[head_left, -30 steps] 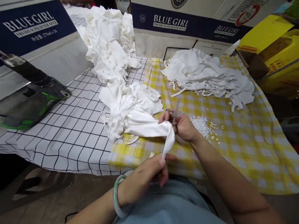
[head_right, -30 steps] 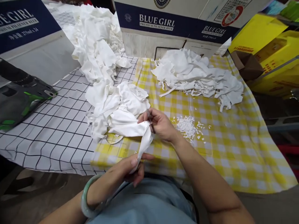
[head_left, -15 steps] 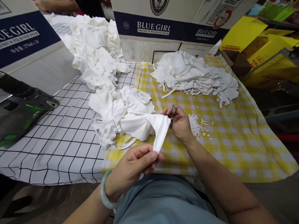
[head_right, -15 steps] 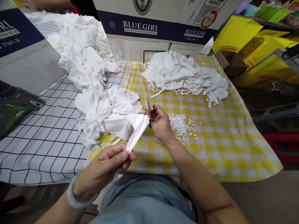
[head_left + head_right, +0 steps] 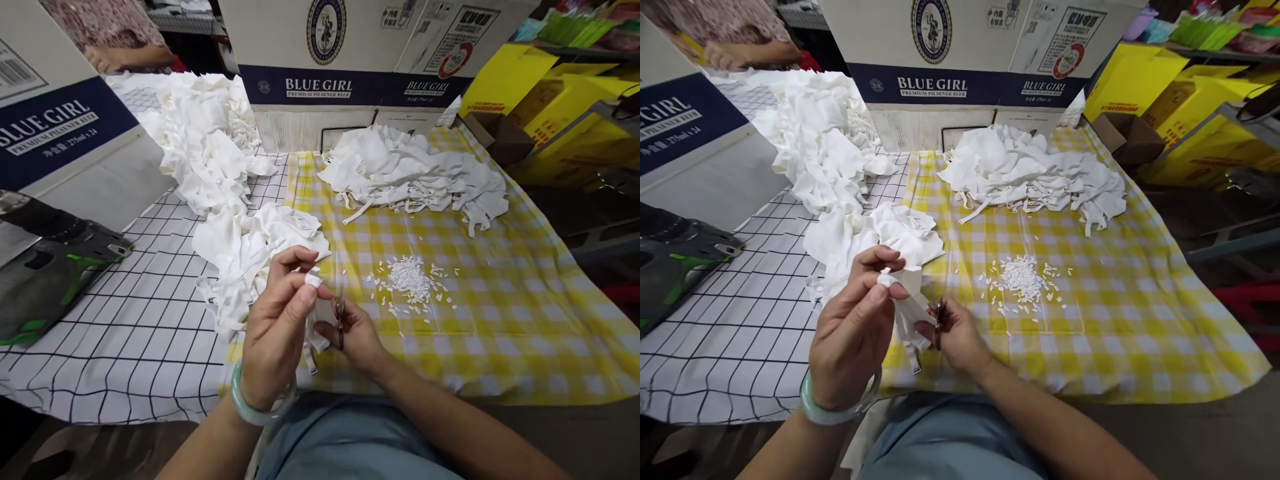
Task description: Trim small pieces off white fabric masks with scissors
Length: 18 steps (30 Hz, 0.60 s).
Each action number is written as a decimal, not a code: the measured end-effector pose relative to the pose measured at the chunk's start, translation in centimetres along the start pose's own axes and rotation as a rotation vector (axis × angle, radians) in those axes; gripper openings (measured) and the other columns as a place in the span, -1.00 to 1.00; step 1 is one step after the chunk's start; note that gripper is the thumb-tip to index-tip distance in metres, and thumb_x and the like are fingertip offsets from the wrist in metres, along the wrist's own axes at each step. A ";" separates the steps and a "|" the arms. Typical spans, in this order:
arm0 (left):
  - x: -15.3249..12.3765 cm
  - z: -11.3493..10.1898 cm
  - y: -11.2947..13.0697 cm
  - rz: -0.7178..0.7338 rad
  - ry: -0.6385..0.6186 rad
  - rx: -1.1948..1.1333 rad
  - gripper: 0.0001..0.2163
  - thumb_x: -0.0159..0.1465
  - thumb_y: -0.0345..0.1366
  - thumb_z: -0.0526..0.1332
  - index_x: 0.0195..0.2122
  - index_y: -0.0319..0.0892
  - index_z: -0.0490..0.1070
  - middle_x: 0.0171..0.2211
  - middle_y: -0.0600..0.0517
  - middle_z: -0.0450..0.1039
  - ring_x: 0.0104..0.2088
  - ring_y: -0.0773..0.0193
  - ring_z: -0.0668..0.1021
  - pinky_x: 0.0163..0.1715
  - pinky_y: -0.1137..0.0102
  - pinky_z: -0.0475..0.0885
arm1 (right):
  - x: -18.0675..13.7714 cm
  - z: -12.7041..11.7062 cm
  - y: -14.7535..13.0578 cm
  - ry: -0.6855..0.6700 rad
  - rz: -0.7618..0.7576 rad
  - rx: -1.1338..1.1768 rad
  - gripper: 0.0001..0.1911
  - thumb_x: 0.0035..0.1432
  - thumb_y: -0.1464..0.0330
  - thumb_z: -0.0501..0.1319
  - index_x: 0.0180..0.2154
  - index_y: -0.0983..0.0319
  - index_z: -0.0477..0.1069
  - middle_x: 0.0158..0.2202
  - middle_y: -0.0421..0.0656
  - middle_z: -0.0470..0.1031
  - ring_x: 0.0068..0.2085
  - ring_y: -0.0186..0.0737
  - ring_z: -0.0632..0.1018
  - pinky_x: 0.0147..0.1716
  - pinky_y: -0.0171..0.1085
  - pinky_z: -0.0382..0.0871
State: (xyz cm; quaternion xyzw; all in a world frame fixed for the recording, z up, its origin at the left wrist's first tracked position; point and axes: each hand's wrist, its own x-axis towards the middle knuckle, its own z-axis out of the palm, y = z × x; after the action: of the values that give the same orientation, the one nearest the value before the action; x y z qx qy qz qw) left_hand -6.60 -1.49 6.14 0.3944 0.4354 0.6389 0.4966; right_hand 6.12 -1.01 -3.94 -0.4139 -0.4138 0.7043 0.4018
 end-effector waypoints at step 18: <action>-1.1 2.9 -7.0 -0.060 -0.319 0.259 -0.76 0.40 -0.31 0.08 -0.40 -0.16 0.43 -0.25 -0.03 0.25 -0.09 0.17 0.34 -0.10 0.35 0.29 | -3.3 -8.1 -8.1 -0.078 -0.322 -1.173 -0.49 -0.01 -0.05 0.36 -0.54 0.22 0.27 -0.56 -0.25 0.28 -0.45 -0.28 0.32 -0.32 -0.25 0.19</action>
State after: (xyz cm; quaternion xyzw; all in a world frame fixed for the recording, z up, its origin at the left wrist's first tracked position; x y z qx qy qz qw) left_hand -1.66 -1.25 0.35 0.5380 0.4414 0.4917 0.5234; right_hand 16.50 0.71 1.75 -0.4724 -0.8046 0.3037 0.1930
